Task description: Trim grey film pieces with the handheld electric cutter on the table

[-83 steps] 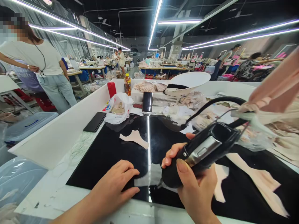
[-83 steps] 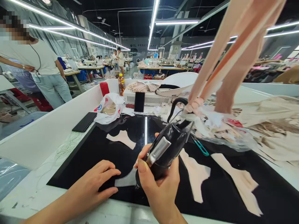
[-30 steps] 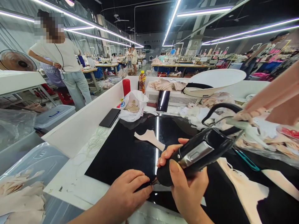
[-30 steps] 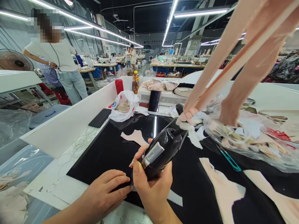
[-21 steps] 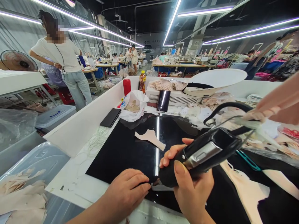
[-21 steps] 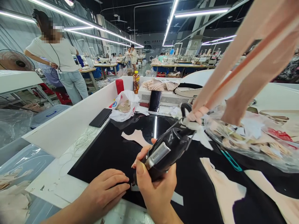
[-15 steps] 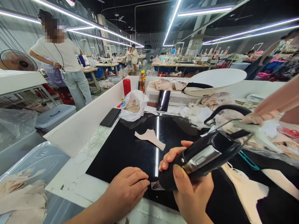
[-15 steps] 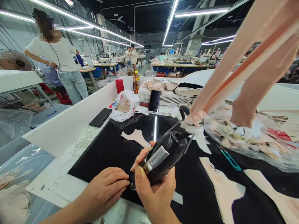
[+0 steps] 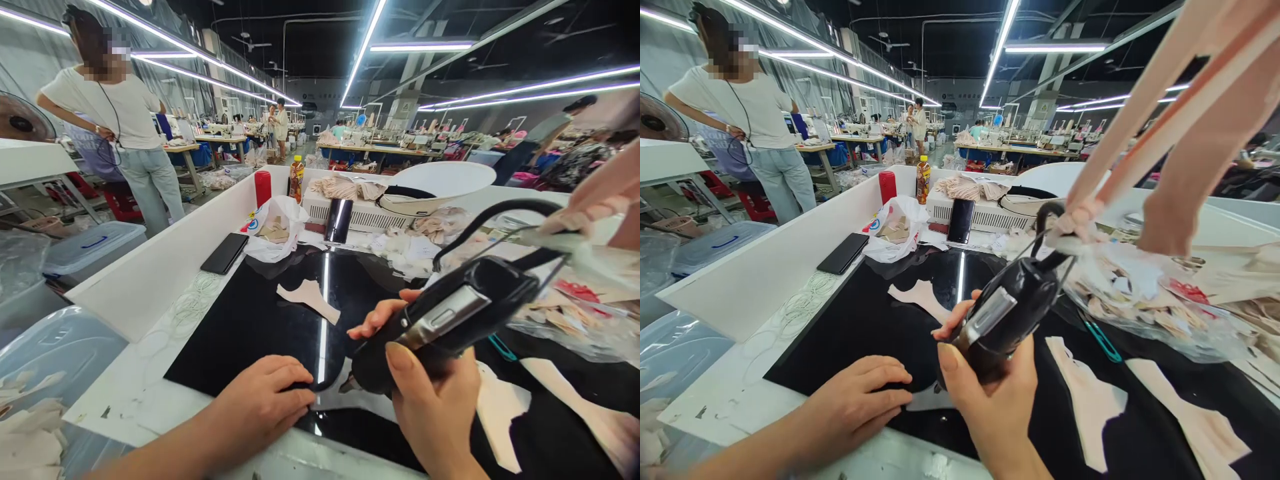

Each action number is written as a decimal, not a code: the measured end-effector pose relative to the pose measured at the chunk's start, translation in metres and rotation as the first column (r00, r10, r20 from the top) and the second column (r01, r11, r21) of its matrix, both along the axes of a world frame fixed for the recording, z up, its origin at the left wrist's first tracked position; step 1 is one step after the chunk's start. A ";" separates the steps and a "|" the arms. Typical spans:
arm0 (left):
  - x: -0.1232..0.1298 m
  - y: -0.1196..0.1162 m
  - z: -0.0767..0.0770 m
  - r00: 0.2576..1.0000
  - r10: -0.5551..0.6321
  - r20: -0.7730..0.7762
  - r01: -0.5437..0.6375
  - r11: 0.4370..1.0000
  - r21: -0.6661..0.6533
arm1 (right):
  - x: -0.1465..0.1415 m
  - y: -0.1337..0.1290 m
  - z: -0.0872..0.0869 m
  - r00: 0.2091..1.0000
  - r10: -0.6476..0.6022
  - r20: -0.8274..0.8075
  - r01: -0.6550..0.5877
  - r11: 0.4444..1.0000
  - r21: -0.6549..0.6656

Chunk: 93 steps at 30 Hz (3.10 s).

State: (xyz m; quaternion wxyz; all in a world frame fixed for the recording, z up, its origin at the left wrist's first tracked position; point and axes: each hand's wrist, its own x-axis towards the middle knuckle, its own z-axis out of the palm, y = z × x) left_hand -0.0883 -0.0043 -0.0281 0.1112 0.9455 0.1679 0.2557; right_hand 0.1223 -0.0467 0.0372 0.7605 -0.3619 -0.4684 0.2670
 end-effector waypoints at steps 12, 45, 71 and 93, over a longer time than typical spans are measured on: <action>0.048 0.064 0.017 0.926 -0.361 -0.113 0.322 0.909 -0.265 | 0.025 0.010 0.003 0.955 -0.290 0.068 0.292 0.956 -0.026; 0.059 0.056 0.006 0.911 -0.380 -0.158 0.254 0.821 -0.511 | 0.015 0.017 -0.017 0.990 -0.142 -0.008 0.143 0.989 0.042; 0.061 0.053 0.011 0.913 -0.368 -0.176 0.243 0.837 -0.490 | 0.001 -0.005 -0.021 1.000 -0.008 -0.024 0.009 0.999 0.036; 0.059 0.054 0.007 0.918 -0.369 -0.145 0.265 0.844 -0.466 | 0.001 -0.008 -0.012 0.998 0.005 -0.067 -0.002 0.999 0.044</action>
